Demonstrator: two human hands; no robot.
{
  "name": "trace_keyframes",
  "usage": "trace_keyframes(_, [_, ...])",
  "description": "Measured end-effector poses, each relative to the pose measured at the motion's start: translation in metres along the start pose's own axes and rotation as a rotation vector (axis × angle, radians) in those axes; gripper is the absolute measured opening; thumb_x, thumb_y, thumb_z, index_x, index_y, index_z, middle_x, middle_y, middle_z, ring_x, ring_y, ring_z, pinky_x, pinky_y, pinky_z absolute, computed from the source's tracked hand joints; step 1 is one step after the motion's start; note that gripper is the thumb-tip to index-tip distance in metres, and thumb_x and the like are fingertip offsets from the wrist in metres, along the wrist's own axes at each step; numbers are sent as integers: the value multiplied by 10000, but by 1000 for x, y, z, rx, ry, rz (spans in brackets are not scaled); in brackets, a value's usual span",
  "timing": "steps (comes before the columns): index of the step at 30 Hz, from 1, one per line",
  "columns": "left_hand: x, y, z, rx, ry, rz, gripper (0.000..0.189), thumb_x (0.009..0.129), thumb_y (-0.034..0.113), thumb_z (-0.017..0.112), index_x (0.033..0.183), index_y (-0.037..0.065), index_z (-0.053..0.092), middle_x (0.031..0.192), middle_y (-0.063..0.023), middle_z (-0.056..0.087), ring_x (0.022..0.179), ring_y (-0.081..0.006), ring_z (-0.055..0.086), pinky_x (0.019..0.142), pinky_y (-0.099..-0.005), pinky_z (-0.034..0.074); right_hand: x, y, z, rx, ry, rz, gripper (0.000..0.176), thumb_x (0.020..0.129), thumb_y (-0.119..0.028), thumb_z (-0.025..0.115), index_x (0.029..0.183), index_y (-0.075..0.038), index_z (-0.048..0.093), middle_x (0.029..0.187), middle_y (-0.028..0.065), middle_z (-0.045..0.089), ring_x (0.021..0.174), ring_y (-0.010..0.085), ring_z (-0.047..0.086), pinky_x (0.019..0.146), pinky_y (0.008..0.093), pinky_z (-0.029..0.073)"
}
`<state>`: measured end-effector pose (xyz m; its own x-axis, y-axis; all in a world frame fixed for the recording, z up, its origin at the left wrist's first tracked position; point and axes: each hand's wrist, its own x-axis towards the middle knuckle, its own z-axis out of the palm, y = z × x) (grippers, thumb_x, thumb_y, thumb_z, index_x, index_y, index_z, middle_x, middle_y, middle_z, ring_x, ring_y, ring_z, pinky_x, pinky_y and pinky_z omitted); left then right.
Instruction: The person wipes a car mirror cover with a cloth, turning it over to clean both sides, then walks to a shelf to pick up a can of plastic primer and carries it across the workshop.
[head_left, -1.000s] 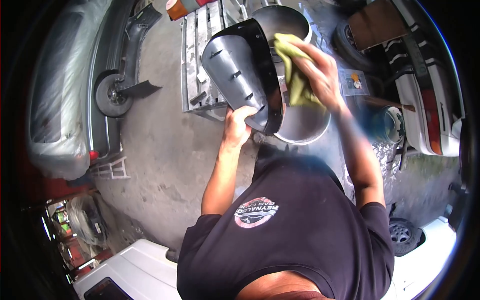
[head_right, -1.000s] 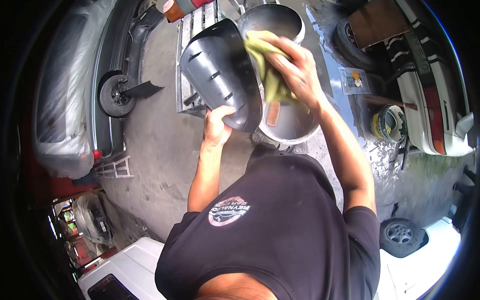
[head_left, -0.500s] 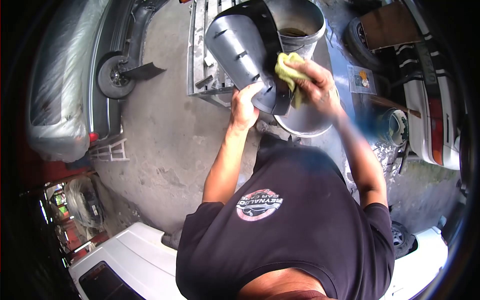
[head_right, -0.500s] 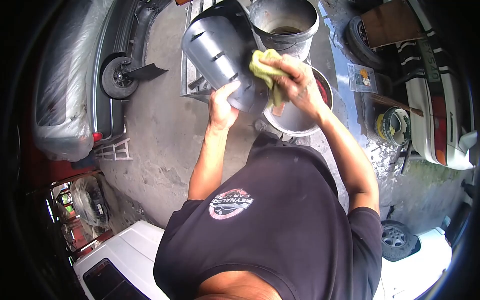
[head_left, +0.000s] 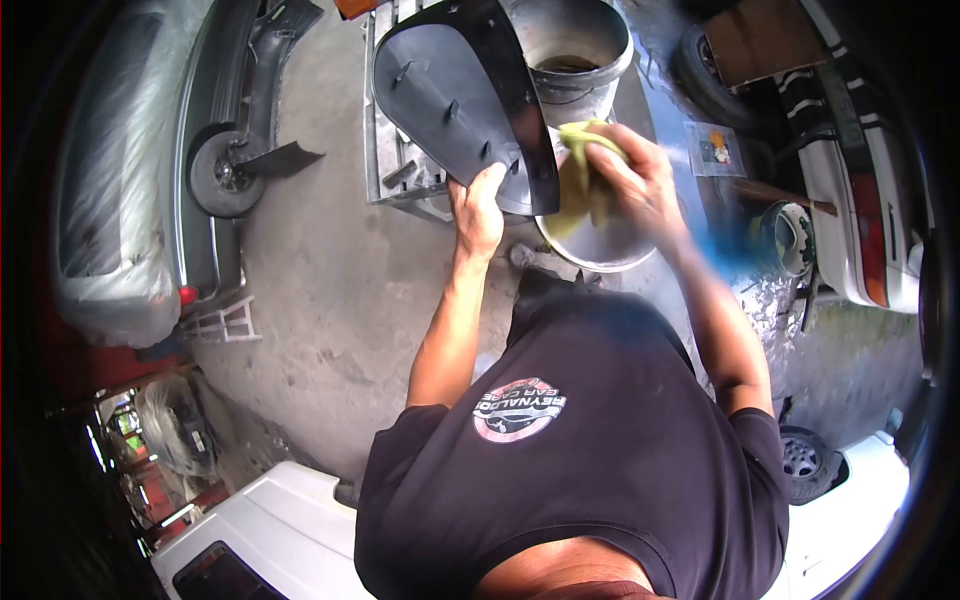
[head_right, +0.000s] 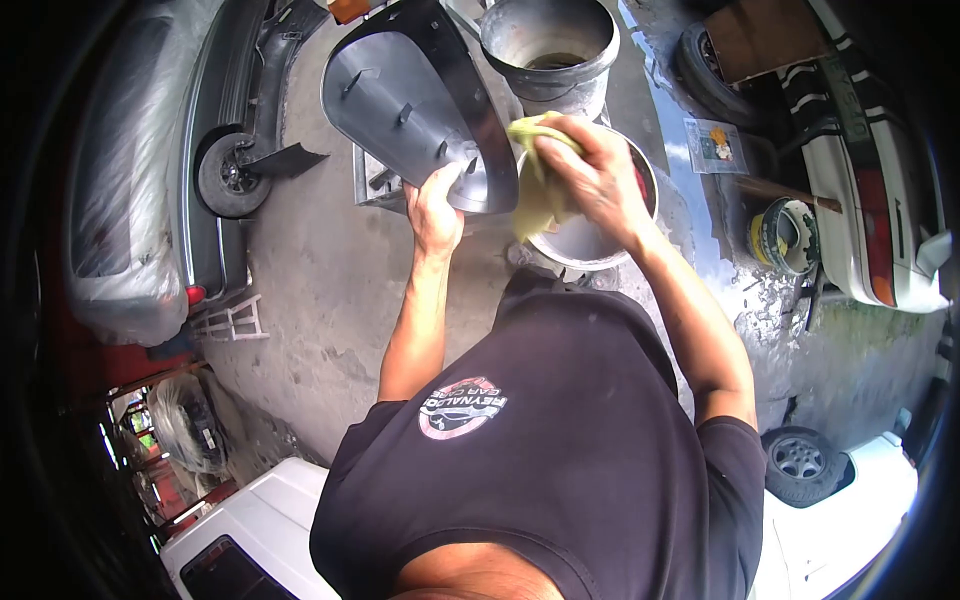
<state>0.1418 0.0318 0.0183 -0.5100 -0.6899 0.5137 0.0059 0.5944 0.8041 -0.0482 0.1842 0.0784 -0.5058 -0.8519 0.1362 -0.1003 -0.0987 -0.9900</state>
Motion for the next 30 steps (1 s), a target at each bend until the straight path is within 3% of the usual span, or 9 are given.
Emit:
trace_keyframes(2, [2,15,6,174,-80,160,262,919,52,573,1111,-78,694,1194,-234,676,1124,-369,628,1016,-433,465,9,9,8,-294,-110,-167,252,924,-126,696,1154,-26,676,969,153,695,874,294,675,799,367,533])
trace_keyframes(6, [7,40,18,-304,139,-222,309,901,66,569,1166,-76,638,1209,-175,657,1098,-291,629,983,-405,481,6,22,19,-430,-83,-536,232,901,-99,694,1109,-14,633,906,190,672,877,377,674,760,407,527])
trace_keyframes(7, [3,39,15,-347,125,-309,381,915,91,560,1259,-72,583,1261,-180,629,1137,-295,607,1009,-405,462,-2,20,21,-425,-91,-532,232,901,-99,694,1109,-14,633,906,190,672,877,377,674,760,407,527])
trace_keyframes(9, [-1,42,13,-293,95,-301,373,920,89,555,1255,-72,586,1253,-178,632,1137,-295,607,1008,-403,462,-13,17,24,-346,-78,-69,215,910,-125,679,1080,-4,629,821,203,672,784,399,681,724,412,534])
trace_keyframes(12, [1,52,13,-257,31,-315,365,930,86,545,1257,-70,584,1234,-174,639,1135,-293,609,1000,-405,468,-7,8,20,-282,-78,-27,178,921,-145,655,1000,6,601,785,207,684,726,360,707,684,404,539])
trace_keyframes(17, [4,65,14,-222,25,-367,431,916,69,507,1324,-64,540,1277,-191,617,1171,-318,599,1030,-412,460,6,15,18,-457,12,-269,139,918,-95,672,1016,-36,593,823,161,682,713,344,701,640,428,548])
trace_keyframes(22, [7,54,20,-134,-141,-222,579,864,41,427,1436,-48,432,1348,-236,560,1251,-352,555,1098,-415,414,11,12,16,-909,-282,-480,178,864,-111,680,1038,-86,656,906,104,662,741,317,691,658,422,566])
trace_keyframes(26, [12,61,21,-174,-207,-233,581,858,31,423,1432,-53,441,1341,-232,559,1251,-358,559,1101,-414,416,10,7,22,-818,-236,-656,106,839,-96,646,936,-66,617,817,99,617,773,299,705,652,421,573])
trace_keyframes(30, [7,57,28,-256,-33,-294,476,884,34,475,1350,-63,504,1300,-189,598,1185,-312,586,1059,-404,438,11,19,15,-516,-20,-520,191,903,-80,698,1080,-39,641,914,128,696,763,299,707,623,377,561])
